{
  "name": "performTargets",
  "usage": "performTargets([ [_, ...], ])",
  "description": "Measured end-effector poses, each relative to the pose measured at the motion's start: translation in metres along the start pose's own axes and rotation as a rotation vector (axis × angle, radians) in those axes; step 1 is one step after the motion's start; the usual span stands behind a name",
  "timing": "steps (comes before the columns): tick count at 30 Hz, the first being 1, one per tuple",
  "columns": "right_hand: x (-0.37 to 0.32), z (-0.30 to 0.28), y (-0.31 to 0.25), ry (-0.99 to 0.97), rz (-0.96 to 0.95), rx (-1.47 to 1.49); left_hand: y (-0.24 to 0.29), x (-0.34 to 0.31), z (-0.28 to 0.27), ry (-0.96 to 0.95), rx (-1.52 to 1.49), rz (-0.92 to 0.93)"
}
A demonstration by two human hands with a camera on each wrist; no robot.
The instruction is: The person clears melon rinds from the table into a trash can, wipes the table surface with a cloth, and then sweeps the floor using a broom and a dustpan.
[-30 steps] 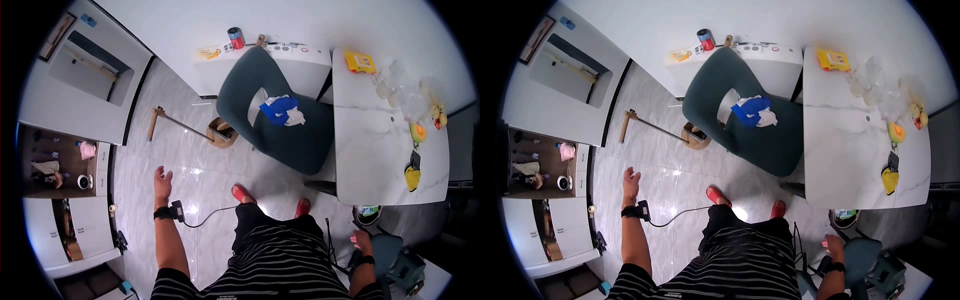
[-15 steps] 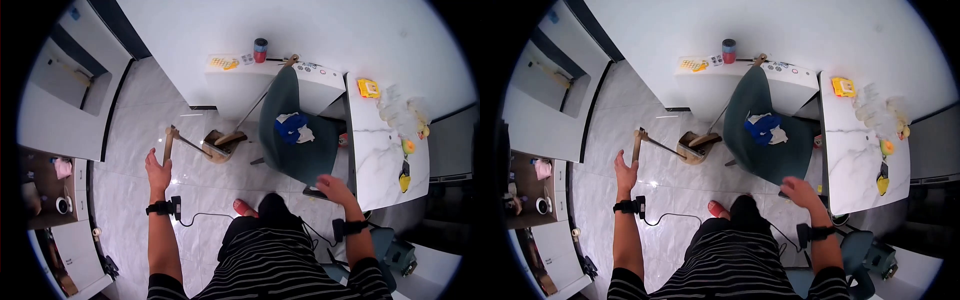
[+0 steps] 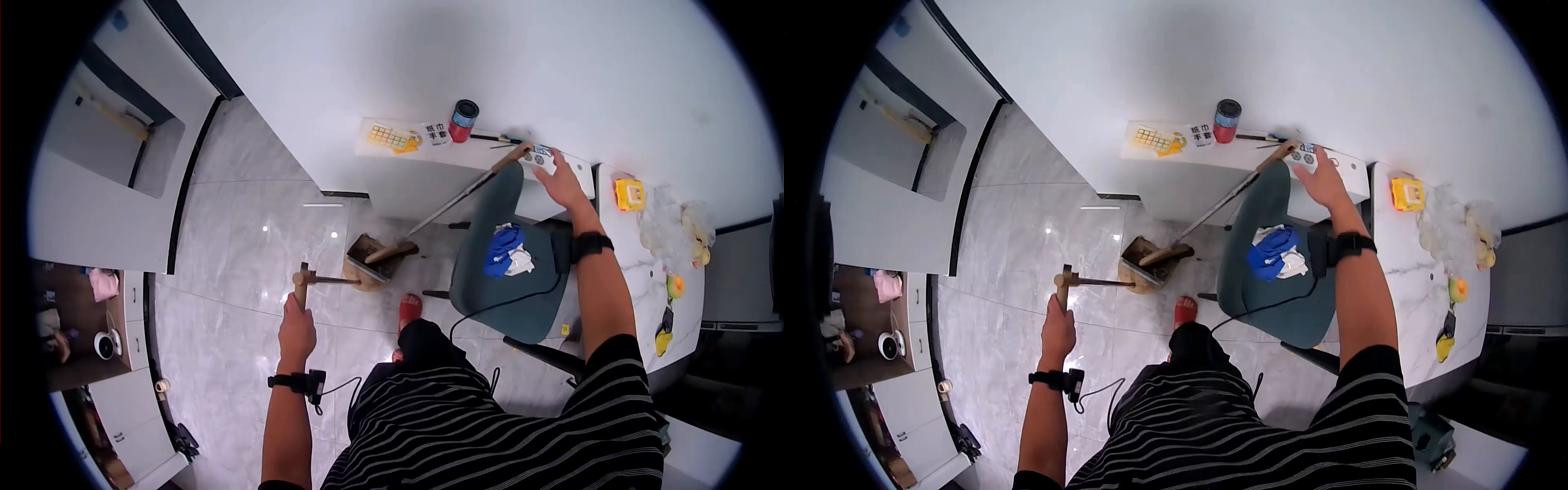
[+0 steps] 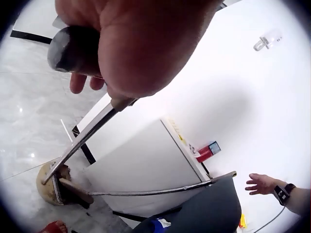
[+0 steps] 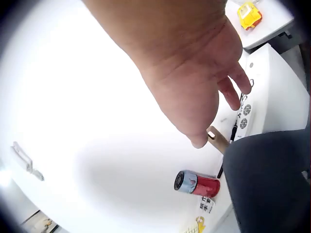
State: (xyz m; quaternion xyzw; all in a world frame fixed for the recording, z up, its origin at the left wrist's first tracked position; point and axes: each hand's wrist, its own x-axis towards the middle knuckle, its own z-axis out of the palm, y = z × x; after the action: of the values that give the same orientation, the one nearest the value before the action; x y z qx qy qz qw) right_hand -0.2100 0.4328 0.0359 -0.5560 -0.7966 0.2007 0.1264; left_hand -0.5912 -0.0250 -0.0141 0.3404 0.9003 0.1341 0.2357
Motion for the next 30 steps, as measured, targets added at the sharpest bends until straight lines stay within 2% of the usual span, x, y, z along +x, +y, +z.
performTargets([
  [2, 0.034, 0.015, 0.004, 0.038, 0.008, 0.006, -0.006, 0.008, 0.001, -0.007, -0.011, 0.018],
  [5, 0.058, 0.031, 0.000, -0.154, 0.010, 0.056, -0.002, 0.013, -0.007, -0.048, -0.027, -0.007],
  [6, 0.059, 0.037, -0.003, -0.131, -0.023, -0.039, 0.001, 0.014, -0.010, -0.067, -0.032, -0.032],
  [9, 0.058, 0.027, -0.034, -0.161, 0.094, 0.024, -0.010, 0.014, -0.005, -0.071, -0.051, -0.032],
  [12, 0.034, 0.026, -0.067, -0.214, -0.060, -0.065, -0.009, 0.017, -0.014, -0.116, -0.107, -0.037],
  [14, 0.008, 0.019, -0.109, -0.352, -0.122, -0.248, -0.015, 0.019, -0.017, -0.147, -0.126, -0.036],
  [17, -0.044, 0.015, -0.179, -0.589, -0.180, -0.515, -0.029, 0.022, -0.023, -0.186, -0.153, 0.074],
  [20, -0.103, 0.034, -0.219, -0.824, -0.148, -0.665, -0.049, 0.025, -0.032, -0.219, -0.148, 0.126],
  [22, -0.145, 0.067, -0.207, -0.856, -0.152, -0.608, -0.064, 0.027, -0.041, -0.252, -0.107, 0.213],
  [24, -0.188, 0.094, -0.201, -0.958, -0.047, -0.590, -0.081, 0.026, -0.049, -0.248, -0.089, 0.305],
  [26, -0.233, 0.128, -0.191, -1.140, 0.133, -0.560, -0.096, 0.029, -0.055, -0.258, -0.093, 0.327],
  [27, -0.259, 0.139, -0.189, -1.150, 0.247, -0.438, -0.102, 0.029, -0.059, -0.265, -0.089, 0.335],
  [28, -0.287, 0.146, -0.190, -1.084, 0.289, -0.376, -0.104, 0.029, -0.064, -0.306, -0.101, 0.321],
  [29, -0.309, 0.151, -0.194, -1.111, 0.325, -0.334, -0.107, 0.029, -0.064, -0.305, -0.105, 0.321],
  [30, -0.340, 0.165, -0.183, -1.010, 0.272, -0.327, -0.109, 0.029, -0.062, -0.305, -0.104, 0.325],
])
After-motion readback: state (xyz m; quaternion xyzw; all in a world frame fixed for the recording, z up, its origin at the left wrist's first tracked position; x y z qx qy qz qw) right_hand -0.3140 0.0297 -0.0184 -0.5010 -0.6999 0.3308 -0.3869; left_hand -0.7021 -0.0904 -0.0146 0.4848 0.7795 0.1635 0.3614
